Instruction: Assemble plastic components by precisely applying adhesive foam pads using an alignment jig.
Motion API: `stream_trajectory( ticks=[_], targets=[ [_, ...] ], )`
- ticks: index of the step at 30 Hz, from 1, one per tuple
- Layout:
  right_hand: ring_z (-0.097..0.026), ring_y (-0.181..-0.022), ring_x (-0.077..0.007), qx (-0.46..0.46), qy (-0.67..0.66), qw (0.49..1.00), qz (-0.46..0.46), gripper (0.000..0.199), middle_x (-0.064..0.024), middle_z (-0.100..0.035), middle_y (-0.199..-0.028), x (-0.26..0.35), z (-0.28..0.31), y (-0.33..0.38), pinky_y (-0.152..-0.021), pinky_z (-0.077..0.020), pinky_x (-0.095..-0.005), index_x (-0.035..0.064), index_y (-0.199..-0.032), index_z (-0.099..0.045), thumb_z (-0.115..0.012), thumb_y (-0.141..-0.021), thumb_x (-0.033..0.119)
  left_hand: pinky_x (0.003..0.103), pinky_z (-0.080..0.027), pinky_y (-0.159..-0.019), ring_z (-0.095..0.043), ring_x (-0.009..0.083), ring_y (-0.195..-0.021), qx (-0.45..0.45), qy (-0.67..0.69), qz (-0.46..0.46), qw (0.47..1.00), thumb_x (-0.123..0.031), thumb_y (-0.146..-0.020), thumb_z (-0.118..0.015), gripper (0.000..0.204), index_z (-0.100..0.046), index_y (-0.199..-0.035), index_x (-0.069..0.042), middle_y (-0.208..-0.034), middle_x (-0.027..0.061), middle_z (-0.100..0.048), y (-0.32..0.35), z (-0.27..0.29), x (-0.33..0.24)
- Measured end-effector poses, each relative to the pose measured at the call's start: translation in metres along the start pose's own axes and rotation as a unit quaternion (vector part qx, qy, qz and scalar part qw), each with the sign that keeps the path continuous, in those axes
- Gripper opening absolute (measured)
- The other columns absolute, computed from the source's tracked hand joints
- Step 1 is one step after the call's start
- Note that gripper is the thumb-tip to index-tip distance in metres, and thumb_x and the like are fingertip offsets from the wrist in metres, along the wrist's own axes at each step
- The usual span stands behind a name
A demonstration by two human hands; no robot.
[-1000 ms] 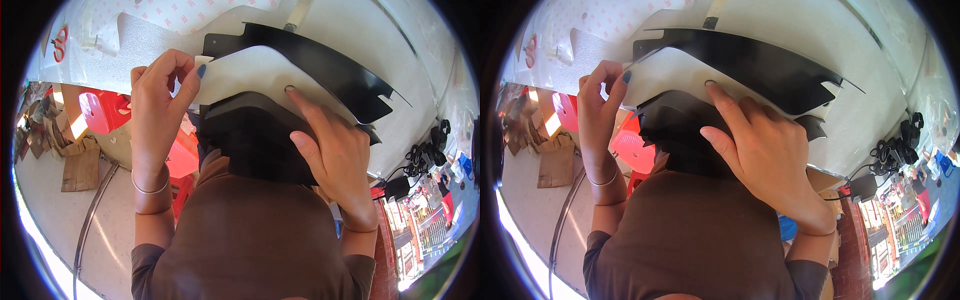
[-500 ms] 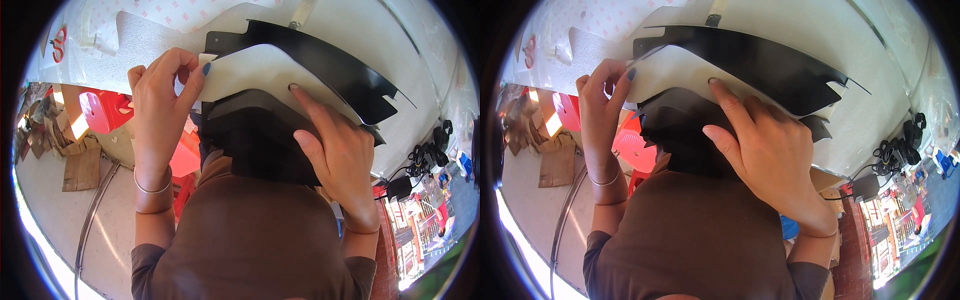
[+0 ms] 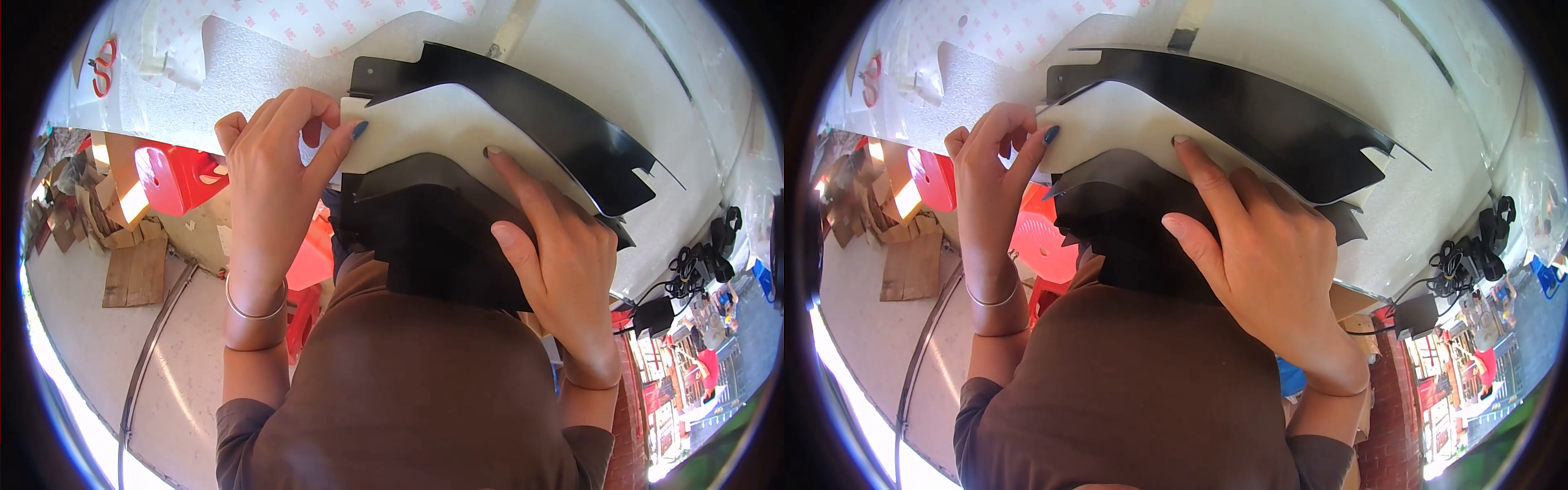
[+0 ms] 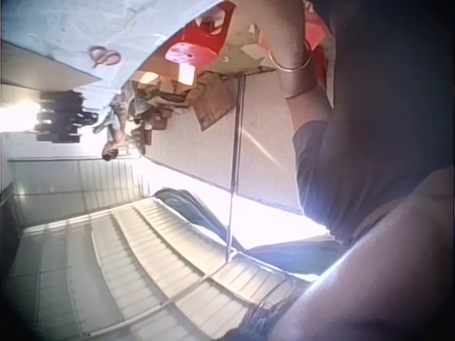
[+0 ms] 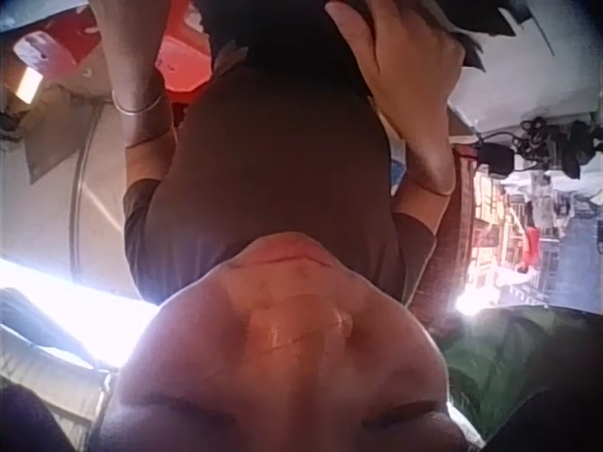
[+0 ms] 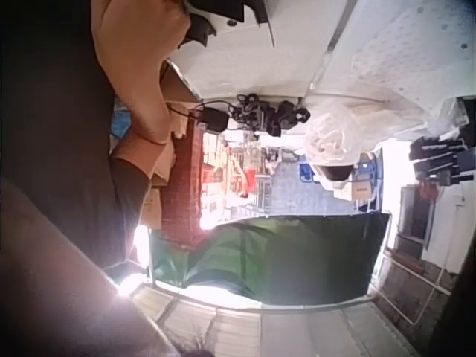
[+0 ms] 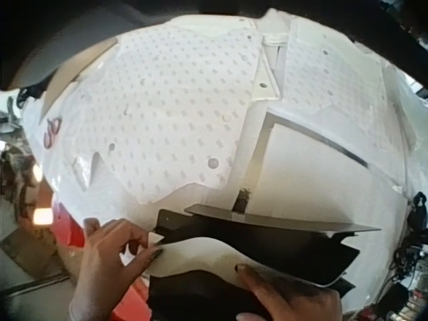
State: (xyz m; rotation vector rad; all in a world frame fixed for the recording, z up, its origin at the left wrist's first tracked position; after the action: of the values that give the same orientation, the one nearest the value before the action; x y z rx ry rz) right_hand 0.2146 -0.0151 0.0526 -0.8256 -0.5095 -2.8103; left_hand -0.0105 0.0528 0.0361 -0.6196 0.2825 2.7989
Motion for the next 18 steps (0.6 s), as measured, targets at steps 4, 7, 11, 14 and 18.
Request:
stream_trajectory(
  ticks=[4,7,11,14,18],
  targets=[
    [-0.056,-0.059,-0.0219,0.002,-0.001,1.0,-0.003,0.045,-0.0033,-0.055,-0.075,0.0,0.0,0.0,-0.05,-0.0435,-0.0328,0.0175,-0.128,-0.055,-0.055,-0.09,0.042,0.033,-0.026,-0.073,-0.049,0.0139,-0.063,-0.006,-0.009,-0.002,1.0,-0.015,-0.079,-0.07,0.019,-0.052,-0.077,-0.01,-0.066,-0.0018,-0.049,0.0,-0.002,0.0],
    [-0.055,-0.059,-0.0219,0.001,0.0,1.0,-0.004,0.045,-0.0032,-0.055,-0.074,0.0,0.0,0.0,-0.05,-0.0434,-0.033,0.0179,-0.128,-0.054,-0.055,-0.09,0.042,0.033,-0.027,-0.074,-0.048,0.0147,-0.063,-0.008,-0.035,-0.004,0.999,-0.017,-0.079,-0.071,0.02,-0.052,-0.078,-0.011,-0.066,-0.0019,-0.049,0.0,-0.003,-0.001],
    [-0.055,-0.06,-0.0224,-0.002,0.0,1.0,-0.002,0.044,-0.0036,-0.055,-0.075,0.0,0.001,0.0,-0.049,-0.0432,-0.034,0.0189,-0.128,-0.055,-0.055,-0.09,0.041,0.031,-0.027,-0.077,-0.045,0.0125,-0.061,-0.031,-0.101,-0.06,0.993,-0.016,-0.08,-0.071,0.017,-0.055,-0.081,-0.01,-0.066,-0.0009,-0.048,-0.002,-0.003,-0.004],
    [-0.057,-0.072,-0.0259,0.045,-0.032,0.998,-0.02,0.043,-0.0081,-0.055,-0.084,0.002,0.01,-0.001,-0.058,-0.0462,-0.036,0.0123,-0.124,-0.056,-0.057,-0.089,0.037,0.029,-0.028,-0.074,-0.045,0.0126,-0.062,-0.034,-0.135,-0.059,0.989,-0.019,-0.078,-0.073,0.021,-0.054,-0.081,-0.01,-0.066,-0.0002,-0.047,-0.002,0.0,-0.007],
    [-0.055,-0.085,-0.0314,0.029,-0.067,0.997,0.031,0.042,-0.0136,-0.053,-0.094,0.001,0.024,0.01,-0.072,-0.0466,-0.0386,0.0017,-0.117,-0.055,-0.059,-0.089,0.032,0.03,-0.031,-0.071,-0.046,0.0153,-0.063,-0.012,-0.178,0.009,0.984,-0.015,-0.078,-0.071,0.019,-0.054,-0.081,-0.007,-0.066,0.0012,-0.049,-0.003,0.01,0.0]
  ],
)
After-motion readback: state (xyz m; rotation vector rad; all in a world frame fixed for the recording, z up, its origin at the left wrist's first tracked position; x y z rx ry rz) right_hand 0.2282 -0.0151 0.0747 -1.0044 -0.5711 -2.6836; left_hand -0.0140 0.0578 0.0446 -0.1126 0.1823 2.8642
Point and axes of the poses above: each hand's wrist, its own y-axis away from the middle knuckle, its own z-axis out of the back of the hand, x = y × z, the point moved 2 cm from there along -y, towards the middle knuckle
